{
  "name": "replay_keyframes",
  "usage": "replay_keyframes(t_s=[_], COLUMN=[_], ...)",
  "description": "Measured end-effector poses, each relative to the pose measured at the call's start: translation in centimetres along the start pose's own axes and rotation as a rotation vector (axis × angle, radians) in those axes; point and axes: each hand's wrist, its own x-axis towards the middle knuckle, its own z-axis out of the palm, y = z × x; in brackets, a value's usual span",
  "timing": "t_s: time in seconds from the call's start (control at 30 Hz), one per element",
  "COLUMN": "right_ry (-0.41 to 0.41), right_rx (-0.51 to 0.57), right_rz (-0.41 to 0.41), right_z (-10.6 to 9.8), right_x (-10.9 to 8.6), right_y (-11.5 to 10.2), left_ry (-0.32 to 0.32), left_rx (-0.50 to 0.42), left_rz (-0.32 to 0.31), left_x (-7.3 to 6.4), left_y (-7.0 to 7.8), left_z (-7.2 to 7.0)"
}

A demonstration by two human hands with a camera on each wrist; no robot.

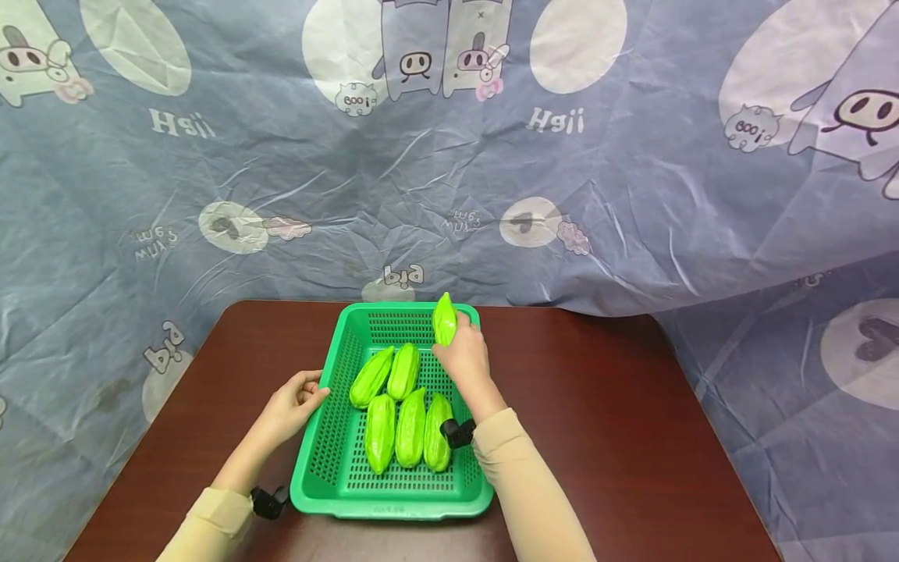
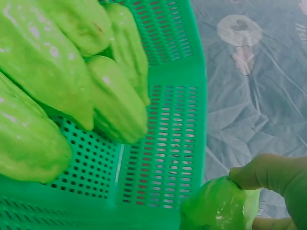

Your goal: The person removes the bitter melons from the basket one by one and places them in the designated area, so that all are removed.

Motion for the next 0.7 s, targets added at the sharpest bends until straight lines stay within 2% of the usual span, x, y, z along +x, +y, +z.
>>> replay_keyframes(t_s=[0.27,0.47,0.7], right_ry=[0.036,0.054,0.094], right_rx=[0.019,0.04,0.049], right_rz=[-0.033,-0.021,-0.031], right_z=[-1.8,-3.2,-4.7], right_x=[-0.4,-0.6,-0.5], right_y=[-0.1,0.1,1.3], left_ry=[-0.006,-0.006,-0.01], left_rx=[-0.006,-0.015,-0.01], left_rz=[-0.012,-0.014,-0.006], left_x=[0.0,-0.1,-0.1], left_y=[0.0,0.1,0.1], left_z=[0.0,-0.1,-0.1])
